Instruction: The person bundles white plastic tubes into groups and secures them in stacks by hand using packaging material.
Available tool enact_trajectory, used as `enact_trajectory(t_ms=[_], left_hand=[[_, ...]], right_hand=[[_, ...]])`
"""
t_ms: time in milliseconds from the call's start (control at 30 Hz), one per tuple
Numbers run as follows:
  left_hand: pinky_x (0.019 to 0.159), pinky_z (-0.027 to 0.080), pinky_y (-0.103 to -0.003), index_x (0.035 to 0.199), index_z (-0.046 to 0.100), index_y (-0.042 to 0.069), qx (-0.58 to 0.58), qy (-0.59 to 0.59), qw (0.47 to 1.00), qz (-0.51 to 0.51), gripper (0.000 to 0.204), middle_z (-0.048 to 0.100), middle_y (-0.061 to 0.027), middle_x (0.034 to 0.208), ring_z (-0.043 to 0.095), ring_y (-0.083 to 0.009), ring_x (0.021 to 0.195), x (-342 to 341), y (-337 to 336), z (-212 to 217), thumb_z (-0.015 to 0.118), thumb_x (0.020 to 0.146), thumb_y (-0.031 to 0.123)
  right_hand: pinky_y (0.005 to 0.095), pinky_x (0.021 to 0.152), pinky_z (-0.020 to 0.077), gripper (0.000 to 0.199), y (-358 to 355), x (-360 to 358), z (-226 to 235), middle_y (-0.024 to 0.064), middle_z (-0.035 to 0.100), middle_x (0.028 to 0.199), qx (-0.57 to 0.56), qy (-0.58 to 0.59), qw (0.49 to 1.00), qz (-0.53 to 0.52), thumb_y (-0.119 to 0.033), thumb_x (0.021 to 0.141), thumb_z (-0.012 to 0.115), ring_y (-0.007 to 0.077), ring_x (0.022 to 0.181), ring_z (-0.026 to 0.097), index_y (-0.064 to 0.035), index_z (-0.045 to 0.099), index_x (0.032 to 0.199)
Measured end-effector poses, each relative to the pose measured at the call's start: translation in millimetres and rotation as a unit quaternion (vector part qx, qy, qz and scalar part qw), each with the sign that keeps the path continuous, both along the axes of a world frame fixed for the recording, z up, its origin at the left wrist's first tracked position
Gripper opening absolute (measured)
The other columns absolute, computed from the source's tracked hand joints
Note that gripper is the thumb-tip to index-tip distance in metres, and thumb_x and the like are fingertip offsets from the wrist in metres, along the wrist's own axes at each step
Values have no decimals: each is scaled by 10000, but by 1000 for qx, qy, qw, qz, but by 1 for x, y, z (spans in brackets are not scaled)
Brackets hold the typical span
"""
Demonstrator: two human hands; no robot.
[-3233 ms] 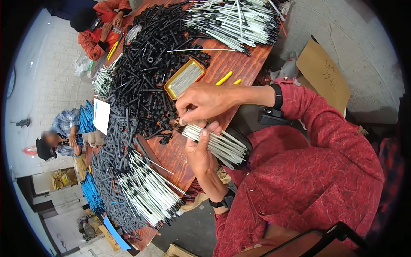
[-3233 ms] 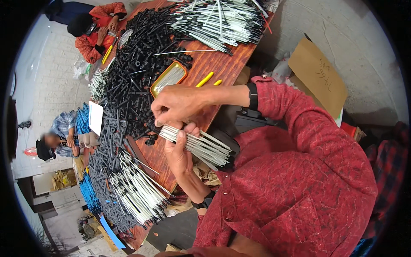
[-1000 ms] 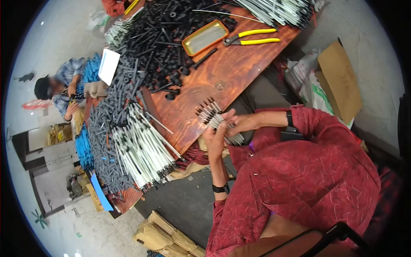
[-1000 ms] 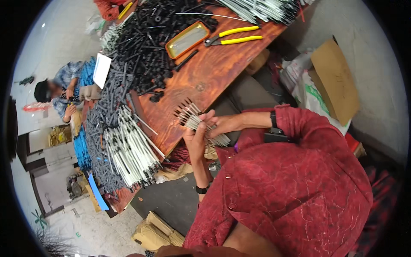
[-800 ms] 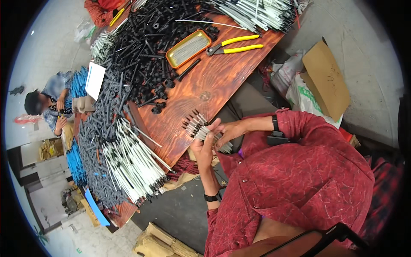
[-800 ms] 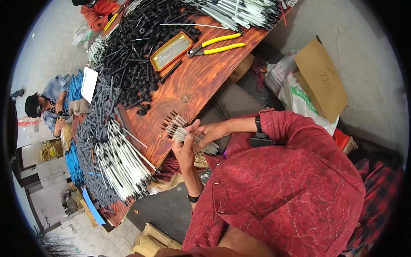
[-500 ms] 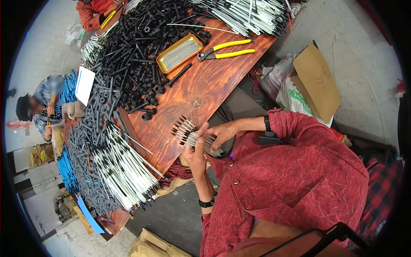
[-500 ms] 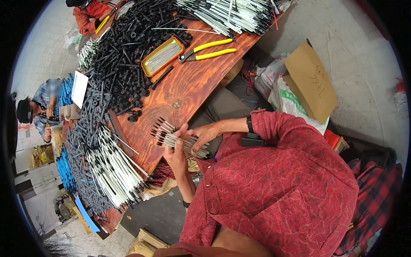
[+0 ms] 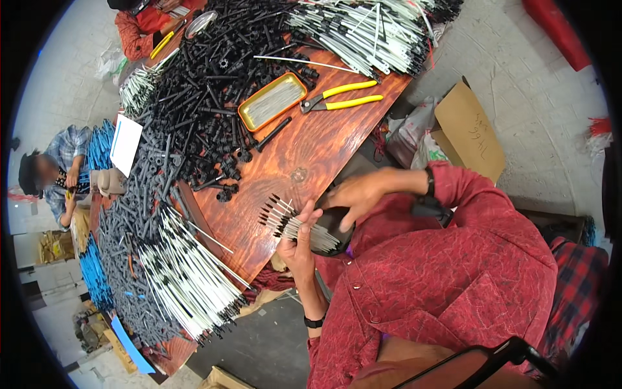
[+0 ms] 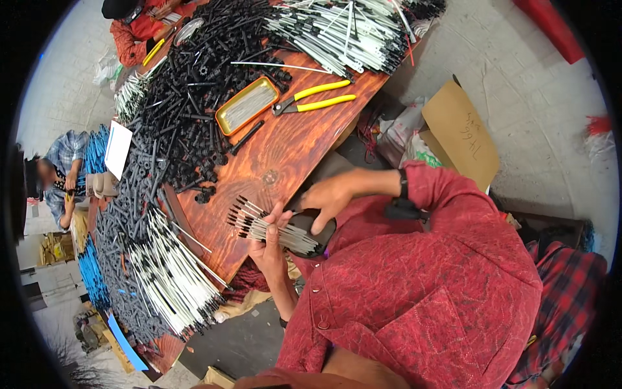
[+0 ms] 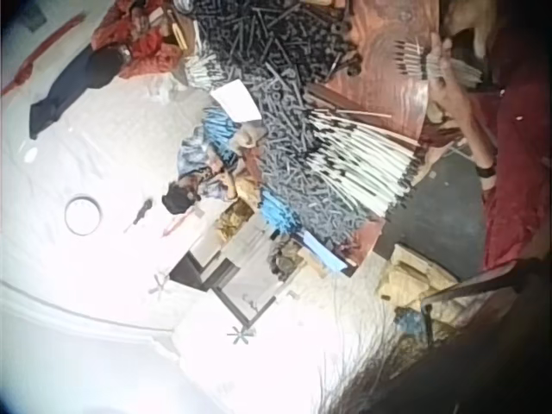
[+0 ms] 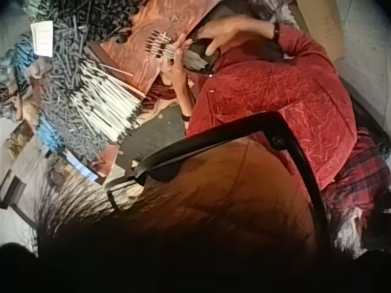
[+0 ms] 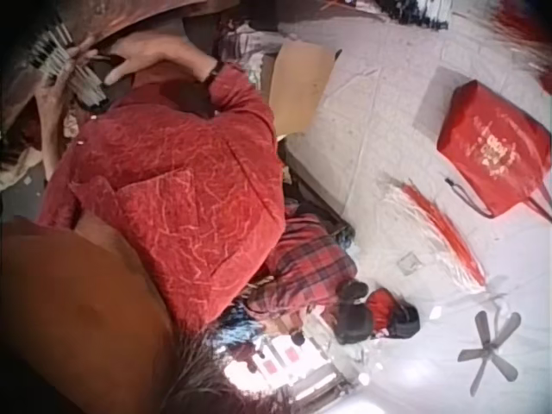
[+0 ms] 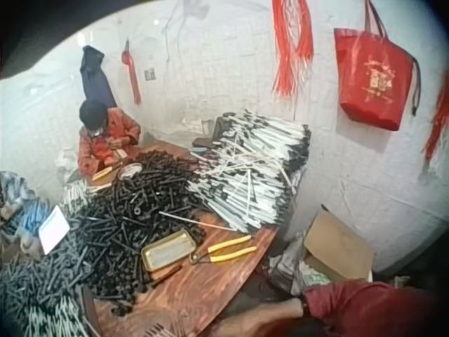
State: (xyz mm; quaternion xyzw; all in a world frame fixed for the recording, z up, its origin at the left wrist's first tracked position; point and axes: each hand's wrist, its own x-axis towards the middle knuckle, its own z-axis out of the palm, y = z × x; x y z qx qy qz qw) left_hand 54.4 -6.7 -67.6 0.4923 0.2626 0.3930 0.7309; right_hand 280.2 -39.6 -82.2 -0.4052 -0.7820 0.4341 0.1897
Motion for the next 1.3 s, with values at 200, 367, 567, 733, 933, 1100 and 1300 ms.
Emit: enact_trajectory(t_ms=[200, 367, 567, 733, 933, 1100, 1300], left_hand=[[971, 500, -486, 1180, 605, -47, -18, -22, 999, -16, 245, 600, -268, 1240, 648, -328, 1064, 0, -1, -1, 554, 974, 76], [977, 497, -477, 1171, 609, -53, -19, -22, 999, -20, 242, 603, -268, 1233, 647, -323, 1064, 3, 0, 3, 560, 971, 73], [979, 496, -466, 1163, 606, -72, -11, -16, 1000, -22, 241, 607, -268, 1224, 647, -315, 1062, 1, 0, 5, 557, 968, 61], [973, 499, -466, 1157, 607, -76, -13, -16, 999, -26, 239, 612, -266, 1215, 648, -315, 1059, 0, 2, 4, 558, 967, 60], [937, 517, -484, 1131, 609, -28, -6, -4, 1000, -17, 214, 620, -267, 1201, 664, -327, 1020, 1, 2, 3, 579, 959, 96], [937, 517, -488, 1140, 608, -30, -1, -6, 1000, -17, 224, 621, -269, 1198, 664, -327, 1020, 2, 3, 4, 583, 955, 94], [934, 519, -492, 1155, 606, -34, 0, -6, 1000, -20, 241, 620, -273, 1196, 666, -331, 1014, 2, 2, 4, 592, 950, 91]], right_hand=[[359, 654, 494, 240, 74, 55, 110, 115, 685, 864, 39, 2, 992, -120, -268, 894, 621, 229, 767, 653, -50, 697, 958], [457, 593, 513, 134, 171, 75, 63, 144, 682, 783, 366, -207, 859, -293, -179, 784, 606, 348, 735, 666, -86, 702, 786], [445, 604, 516, 164, 179, 74, 57, 119, 668, 817, 366, -320, 832, -267, -185, 793, 611, 302, 777, 662, -44, 650, 719], [451, 603, 515, 177, 175, 81, 63, 107, 666, 808, 344, -295, 848, -275, -194, 793, 615, 308, 773, 659, -48, 641, 698], [459, 569, 513, 164, 177, 87, 56, 127, 658, 738, 417, -237, 827, -295, -197, 796, 581, 337, 695, 661, -58, 655, 750], [426, 616, 505, 108, 175, 86, 64, 97, 657, 777, 380, -233, 844, -297, -178, 823, 597, 306, 753, 652, -76, 631, 838], [368, 552, 460, 77, 135, 56, 92, 69, 633, 702, 320, -29, 896, -306, -157, 807, 601, 238, 627, 622, -83, 620, 820]])
